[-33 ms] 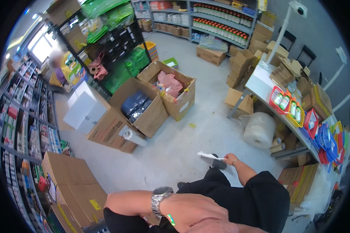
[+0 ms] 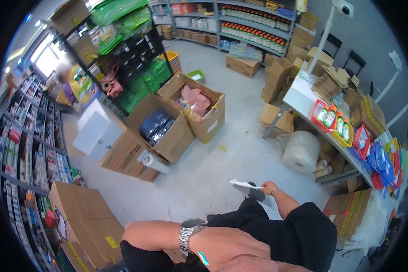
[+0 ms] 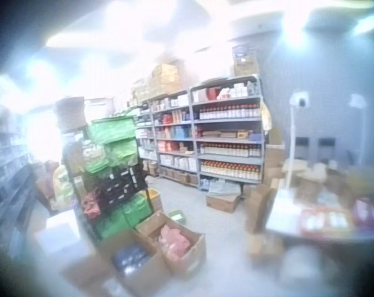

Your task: The person picks up bottles of oral rinse from shelves, places them into plastic baskets, and moves the baskets around a storage area. They also handle a sheet of labels and a yellow box, placing items into baskets and onto a table.

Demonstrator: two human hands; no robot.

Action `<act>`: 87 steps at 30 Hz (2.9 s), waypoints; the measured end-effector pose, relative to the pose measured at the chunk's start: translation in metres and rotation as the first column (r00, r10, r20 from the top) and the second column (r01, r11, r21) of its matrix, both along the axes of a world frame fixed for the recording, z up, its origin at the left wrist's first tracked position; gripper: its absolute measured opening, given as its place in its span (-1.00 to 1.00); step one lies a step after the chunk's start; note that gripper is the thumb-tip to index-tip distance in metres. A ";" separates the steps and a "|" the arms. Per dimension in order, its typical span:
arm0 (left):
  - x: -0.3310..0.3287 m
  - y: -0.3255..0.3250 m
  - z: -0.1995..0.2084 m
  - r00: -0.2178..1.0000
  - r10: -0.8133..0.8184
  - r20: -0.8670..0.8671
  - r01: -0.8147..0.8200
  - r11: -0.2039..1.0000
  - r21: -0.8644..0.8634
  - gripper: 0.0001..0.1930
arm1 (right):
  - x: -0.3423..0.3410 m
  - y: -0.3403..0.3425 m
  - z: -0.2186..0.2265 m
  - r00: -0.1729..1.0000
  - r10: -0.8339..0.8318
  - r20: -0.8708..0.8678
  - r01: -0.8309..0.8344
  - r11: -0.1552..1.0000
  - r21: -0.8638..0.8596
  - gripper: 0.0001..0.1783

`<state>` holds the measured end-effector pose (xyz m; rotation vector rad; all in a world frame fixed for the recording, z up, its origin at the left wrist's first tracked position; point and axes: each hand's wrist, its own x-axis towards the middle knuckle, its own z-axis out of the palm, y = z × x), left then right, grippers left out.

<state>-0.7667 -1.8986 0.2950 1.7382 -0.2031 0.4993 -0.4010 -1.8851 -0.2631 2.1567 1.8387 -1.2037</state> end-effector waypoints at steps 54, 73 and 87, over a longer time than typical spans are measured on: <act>0.233 0.898 -0.400 0.418 0.607 -0.676 -0.572 0.754 0.323 -0.58 | 0.119 0.907 0.165 0.730 0.158 -0.665 -0.180 0.983 0.036 -0.83; 0.169 1.250 -0.464 -0.037 0.815 -0.578 -0.979 0.086 0.184 -0.78 | -0.013 1.416 0.138 0.553 0.536 -0.638 -0.681 0.731 0.025 -0.73; 0.058 1.473 -0.752 -0.081 0.268 -0.960 -0.611 -0.775 -0.165 -0.19 | -0.121 1.696 -0.127 0.618 0.755 -0.218 -0.749 0.650 0.128 -0.72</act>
